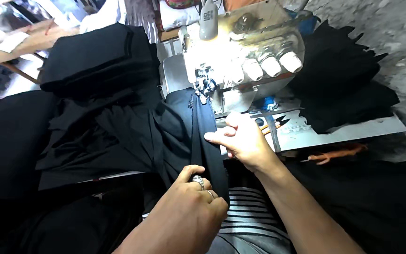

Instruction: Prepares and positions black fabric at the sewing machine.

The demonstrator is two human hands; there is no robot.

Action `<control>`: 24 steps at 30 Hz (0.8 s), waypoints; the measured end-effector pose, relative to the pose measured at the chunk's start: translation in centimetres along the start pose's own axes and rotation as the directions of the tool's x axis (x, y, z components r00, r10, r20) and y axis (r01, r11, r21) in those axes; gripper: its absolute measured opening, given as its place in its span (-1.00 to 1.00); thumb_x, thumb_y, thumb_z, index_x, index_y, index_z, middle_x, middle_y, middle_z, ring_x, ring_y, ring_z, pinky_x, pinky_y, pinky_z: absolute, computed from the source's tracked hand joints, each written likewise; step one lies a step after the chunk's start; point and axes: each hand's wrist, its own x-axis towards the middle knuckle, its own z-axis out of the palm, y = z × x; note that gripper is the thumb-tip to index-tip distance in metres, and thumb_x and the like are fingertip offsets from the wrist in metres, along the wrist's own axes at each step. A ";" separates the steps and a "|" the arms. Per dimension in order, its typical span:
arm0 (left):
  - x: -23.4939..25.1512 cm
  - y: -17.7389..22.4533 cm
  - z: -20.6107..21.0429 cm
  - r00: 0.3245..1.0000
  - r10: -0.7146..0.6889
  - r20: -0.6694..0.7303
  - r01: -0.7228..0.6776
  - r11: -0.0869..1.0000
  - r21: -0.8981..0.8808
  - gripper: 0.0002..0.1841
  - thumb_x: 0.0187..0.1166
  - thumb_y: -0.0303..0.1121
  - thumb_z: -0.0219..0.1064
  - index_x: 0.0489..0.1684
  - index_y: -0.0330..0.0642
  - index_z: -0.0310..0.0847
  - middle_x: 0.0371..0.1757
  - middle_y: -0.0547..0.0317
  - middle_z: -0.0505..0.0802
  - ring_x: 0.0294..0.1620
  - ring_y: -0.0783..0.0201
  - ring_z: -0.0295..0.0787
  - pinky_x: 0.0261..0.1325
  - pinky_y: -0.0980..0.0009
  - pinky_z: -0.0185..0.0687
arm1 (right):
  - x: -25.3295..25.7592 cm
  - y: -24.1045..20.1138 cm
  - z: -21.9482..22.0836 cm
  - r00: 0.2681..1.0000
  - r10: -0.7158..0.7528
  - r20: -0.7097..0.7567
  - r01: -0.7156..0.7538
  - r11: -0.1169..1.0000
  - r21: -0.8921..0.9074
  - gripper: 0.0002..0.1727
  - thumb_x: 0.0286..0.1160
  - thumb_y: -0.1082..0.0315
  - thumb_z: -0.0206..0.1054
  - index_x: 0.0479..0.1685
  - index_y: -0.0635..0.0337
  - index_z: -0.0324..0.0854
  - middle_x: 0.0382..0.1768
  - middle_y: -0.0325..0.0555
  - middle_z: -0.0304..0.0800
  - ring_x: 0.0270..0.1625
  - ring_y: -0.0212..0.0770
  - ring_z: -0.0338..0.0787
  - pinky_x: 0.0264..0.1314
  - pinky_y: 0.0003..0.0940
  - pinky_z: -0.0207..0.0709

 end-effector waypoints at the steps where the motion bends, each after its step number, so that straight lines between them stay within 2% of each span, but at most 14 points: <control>1: 0.0 0.0 0.0 1.000 -0.001 0.000 0.001 1.000 -0.004 -0.72 0.74 -0.22 0.16 -0.29 0.02 0.81 -0.50 0.39 0.77 -0.17 0.31 0.80 0.67 0.06 0.27 | 0.0 0.0 0.0 1.000 -0.002 -0.005 0.002 1.000 0.003 -0.51 0.11 0.54 0.73 -0.42 0.13 0.34 -0.73 -0.21 0.65 -0.81 -0.41 0.53 -0.81 -0.58 0.40; 9: -0.1 -0.3 0.1 1.000 -0.014 -0.019 0.014 1.000 -0.022 -0.73 0.75 -0.22 0.17 -0.27 0.03 0.81 -0.48 0.40 0.78 -0.14 0.34 0.79 0.69 0.07 0.23 | 0.1 0.1 -0.3 1.000 -0.013 -0.021 0.014 1.000 0.022 -0.49 0.04 0.52 0.76 -0.40 0.14 0.35 -0.76 -0.19 0.60 -0.82 -0.40 0.48 -0.80 -0.59 0.31; 11: -0.2 -0.3 0.1 0.999 -0.023 -0.024 0.023 0.999 -0.033 -0.74 0.73 -0.22 0.18 -0.28 0.05 0.80 -0.48 0.42 0.77 -0.15 0.35 0.79 0.69 0.04 0.20 | 0.0 0.2 -0.4 0.999 -0.035 0.009 0.035 0.998 -0.046 -0.53 0.17 0.42 0.73 -0.28 0.14 0.38 -0.70 -0.18 0.69 -0.79 -0.37 0.58 -0.76 -0.55 0.41; 12: -0.3 -0.2 0.1 0.999 -0.025 -0.031 0.024 0.999 -0.037 -0.75 0.73 -0.21 0.19 -0.29 0.06 0.80 -0.48 0.42 0.77 -0.18 0.36 0.78 0.69 0.04 0.20 | -0.1 0.5 -0.6 0.996 -0.080 0.038 0.083 0.991 -0.103 -0.58 0.28 0.35 0.68 -0.19 0.12 0.42 -0.61 -0.20 0.79 -0.72 -0.36 0.69 -0.70 -0.54 0.54; 14: -0.5 -0.2 -0.9 0.998 -0.013 -0.055 0.009 0.997 -0.082 -0.74 0.73 -0.19 0.21 -0.32 0.04 0.80 -0.50 0.40 0.77 -0.23 0.35 0.77 0.70 0.04 0.18 | -0.3 1.7 -1.6 0.968 -0.228 0.105 0.249 0.918 -0.309 -0.79 0.61 0.20 0.44 -0.07 0.04 0.51 -0.36 -0.36 0.87 -0.45 -0.48 0.81 -0.41 -0.59 0.69; 15: -0.6 -0.2 -2.0 0.997 -0.014 -0.080 0.006 0.995 -0.104 -0.73 0.73 -0.18 0.22 -0.33 0.03 0.80 -0.51 0.38 0.77 -0.25 0.35 0.77 0.70 0.04 0.18 | -0.5 2.6 -2.4 0.934 -0.320 0.157 0.356 0.827 -0.435 -0.87 0.73 0.19 0.27 0.04 -0.01 0.60 -0.19 -0.44 0.88 -0.25 -0.56 0.83 -0.18 -0.61 0.73; 16: -0.7 -0.2 -3.4 0.993 -0.021 -0.119 0.008 0.994 -0.112 -0.73 0.72 -0.16 0.24 -0.35 0.03 0.80 -0.53 0.36 0.76 -0.29 0.35 0.76 0.69 0.04 0.19 | -0.8 3.3 -3.4 0.896 -0.377 0.234 0.443 0.722 -0.531 -0.78 0.79 0.23 0.16 0.20 -0.08 0.68 0.02 -0.46 0.88 -0.04 -0.57 0.83 0.07 -0.55 0.73; 17: -0.6 -0.2 -4.6 0.988 -0.022 -0.154 0.004 0.993 -0.115 -0.73 0.71 -0.16 0.25 -0.37 0.01 0.80 -0.55 0.34 0.74 -0.32 0.34 0.74 0.68 0.05 0.20 | -1.4 3.7 -4.3 0.858 -0.404 0.318 0.513 0.634 -0.578 -0.65 0.77 0.28 0.13 0.35 -0.13 0.72 0.19 -0.42 0.86 0.12 -0.50 0.82 0.23 -0.44 0.73; 18: -0.3 0.0 -5.5 0.986 -0.008 -0.167 -0.011 0.994 -0.112 -0.72 0.70 -0.17 0.27 -0.39 -0.01 0.79 -0.56 0.32 0.73 -0.34 0.32 0.73 0.64 0.04 0.22 | -2.2 3.7 -4.8 0.820 -0.411 0.398 0.572 0.574 -0.586 -0.59 0.68 0.31 0.16 0.40 -0.15 0.73 0.29 -0.36 0.82 0.19 -0.42 0.80 0.27 -0.35 0.70; 19: 0.1 0.5 -5.7 0.989 0.018 -0.148 -0.034 0.993 -0.109 -0.72 0.70 -0.19 0.27 -0.42 -0.04 0.78 -0.57 0.28 0.72 -0.34 0.27 0.73 0.63 0.02 0.24 | -3.2 3.3 -5.2 0.786 -0.398 0.472 0.617 0.553 -0.560 -0.63 0.64 0.27 0.25 0.34 -0.12 0.77 0.39 -0.32 0.78 0.30 -0.40 0.78 0.34 -0.35 0.68; 20: 0.7 1.0 -5.2 0.993 0.054 -0.108 -0.064 0.994 -0.091 -0.70 0.71 -0.21 0.25 -0.47 -0.05 0.74 -0.60 0.26 0.70 -0.37 0.23 0.72 0.61 0.02 0.26 | -4.2 2.9 -5.5 0.749 -0.401 0.527 0.655 0.564 -0.503 -0.72 0.60 0.22 0.34 0.19 -0.08 0.82 0.37 -0.29 0.79 0.30 -0.40 0.78 0.32 -0.38 0.69; 22: 1.8 1.6 -2.8 0.993 0.113 -0.035 -0.115 0.993 -0.042 -0.65 0.73 -0.24 0.21 -0.58 -0.06 0.64 -0.66 0.25 0.63 -0.46 0.20 0.66 0.60 0.01 0.29 | -5.7 2.6 -6.1 0.674 -0.443 0.592 0.708 0.618 -0.343 -0.87 0.51 0.19 0.47 -0.18 0.00 0.85 0.16 -0.24 0.88 0.24 -0.38 0.79 0.28 -0.44 0.67; 24: 1.9 1.4 -1.0 0.993 0.119 -0.024 -0.119 0.993 0.002 -0.65 0.71 -0.22 0.21 -0.60 -0.01 0.64 -0.67 0.31 0.62 -0.49 0.25 0.65 0.58 0.04 0.31 | -6.8 2.9 -6.7 0.644 -0.471 0.603 0.727 0.623 -0.289 -0.87 0.51 0.15 0.49 -0.25 -0.04 0.87 0.10 -0.29 0.88 0.17 -0.40 0.75 0.22 -0.51 0.61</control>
